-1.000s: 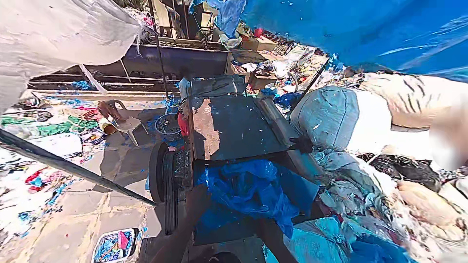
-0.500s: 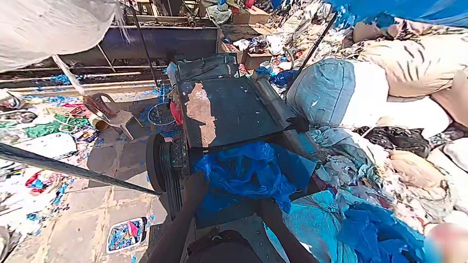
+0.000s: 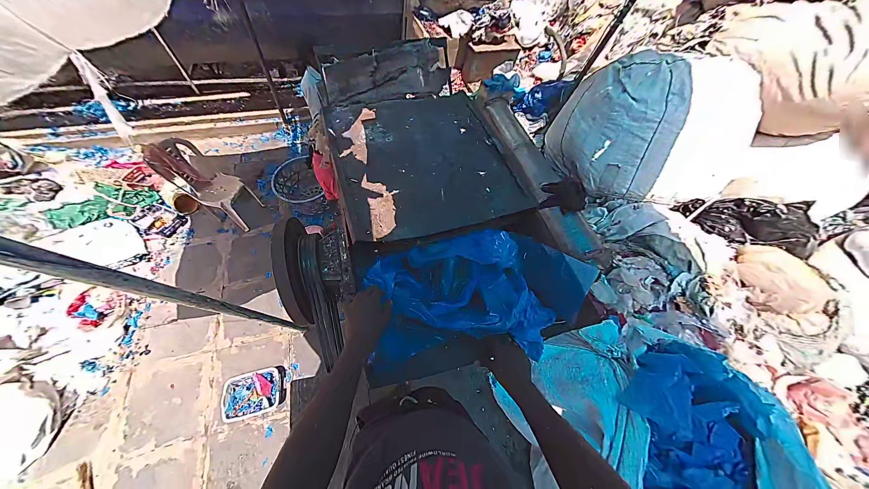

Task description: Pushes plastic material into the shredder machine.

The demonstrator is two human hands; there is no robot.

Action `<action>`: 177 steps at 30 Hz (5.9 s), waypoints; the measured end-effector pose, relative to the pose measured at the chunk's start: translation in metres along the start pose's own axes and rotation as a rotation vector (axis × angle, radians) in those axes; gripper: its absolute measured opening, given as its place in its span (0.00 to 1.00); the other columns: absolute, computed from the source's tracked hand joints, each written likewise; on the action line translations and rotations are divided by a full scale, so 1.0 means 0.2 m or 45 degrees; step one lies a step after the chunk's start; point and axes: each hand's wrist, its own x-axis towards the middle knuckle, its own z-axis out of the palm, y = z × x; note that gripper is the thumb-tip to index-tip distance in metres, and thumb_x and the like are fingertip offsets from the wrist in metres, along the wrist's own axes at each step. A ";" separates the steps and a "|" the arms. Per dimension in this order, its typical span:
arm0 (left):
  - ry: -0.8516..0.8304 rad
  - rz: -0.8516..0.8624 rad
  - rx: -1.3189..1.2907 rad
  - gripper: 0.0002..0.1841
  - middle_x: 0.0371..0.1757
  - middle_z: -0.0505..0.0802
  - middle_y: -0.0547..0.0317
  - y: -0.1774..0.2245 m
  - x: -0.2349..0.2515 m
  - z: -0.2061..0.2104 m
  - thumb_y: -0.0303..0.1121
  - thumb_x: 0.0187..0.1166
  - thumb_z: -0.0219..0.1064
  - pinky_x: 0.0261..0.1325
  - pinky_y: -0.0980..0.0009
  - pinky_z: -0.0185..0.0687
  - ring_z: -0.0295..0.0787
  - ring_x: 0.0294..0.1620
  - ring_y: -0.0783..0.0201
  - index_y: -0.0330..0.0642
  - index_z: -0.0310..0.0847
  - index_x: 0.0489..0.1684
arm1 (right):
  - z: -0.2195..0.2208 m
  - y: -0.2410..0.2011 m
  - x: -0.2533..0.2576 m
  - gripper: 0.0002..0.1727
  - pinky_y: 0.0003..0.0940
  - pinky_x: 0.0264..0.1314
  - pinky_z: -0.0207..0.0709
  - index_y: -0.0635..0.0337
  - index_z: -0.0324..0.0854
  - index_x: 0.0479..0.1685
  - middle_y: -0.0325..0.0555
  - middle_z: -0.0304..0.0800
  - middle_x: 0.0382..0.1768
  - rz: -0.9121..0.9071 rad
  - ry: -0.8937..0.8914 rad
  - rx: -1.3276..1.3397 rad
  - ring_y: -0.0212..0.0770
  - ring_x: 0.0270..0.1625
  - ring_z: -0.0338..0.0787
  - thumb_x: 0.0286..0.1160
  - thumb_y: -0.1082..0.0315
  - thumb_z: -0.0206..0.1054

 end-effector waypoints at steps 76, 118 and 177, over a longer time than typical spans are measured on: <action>0.108 0.046 0.085 0.22 0.74 0.88 0.55 -0.02 0.03 0.08 0.51 0.81 0.63 0.75 0.34 0.67 0.81 0.76 0.46 0.49 0.88 0.64 | 0.08 0.38 -0.13 0.12 0.50 0.68 0.80 0.66 0.92 0.42 0.59 0.94 0.50 -0.199 1.014 0.857 0.58 0.61 0.90 0.79 0.67 0.66; -0.112 -0.069 0.491 0.25 0.80 0.83 0.59 0.12 -0.02 0.01 0.44 0.80 0.63 0.70 0.36 0.71 0.79 0.77 0.46 0.51 0.79 0.76 | -0.68 0.79 0.53 0.16 0.68 0.60 0.81 0.65 0.86 0.64 0.61 0.64 0.88 -0.350 0.666 0.033 0.73 0.73 0.81 0.85 0.73 0.61; -0.094 -0.017 0.400 0.13 0.59 0.92 0.46 0.14 -0.05 0.00 0.37 0.77 0.69 0.59 0.35 0.75 0.87 0.62 0.39 0.41 0.87 0.54 | -0.62 0.84 0.54 0.18 0.65 0.74 0.72 0.67 0.89 0.57 0.66 0.88 0.64 -0.219 0.836 0.298 0.66 0.73 0.82 0.89 0.64 0.58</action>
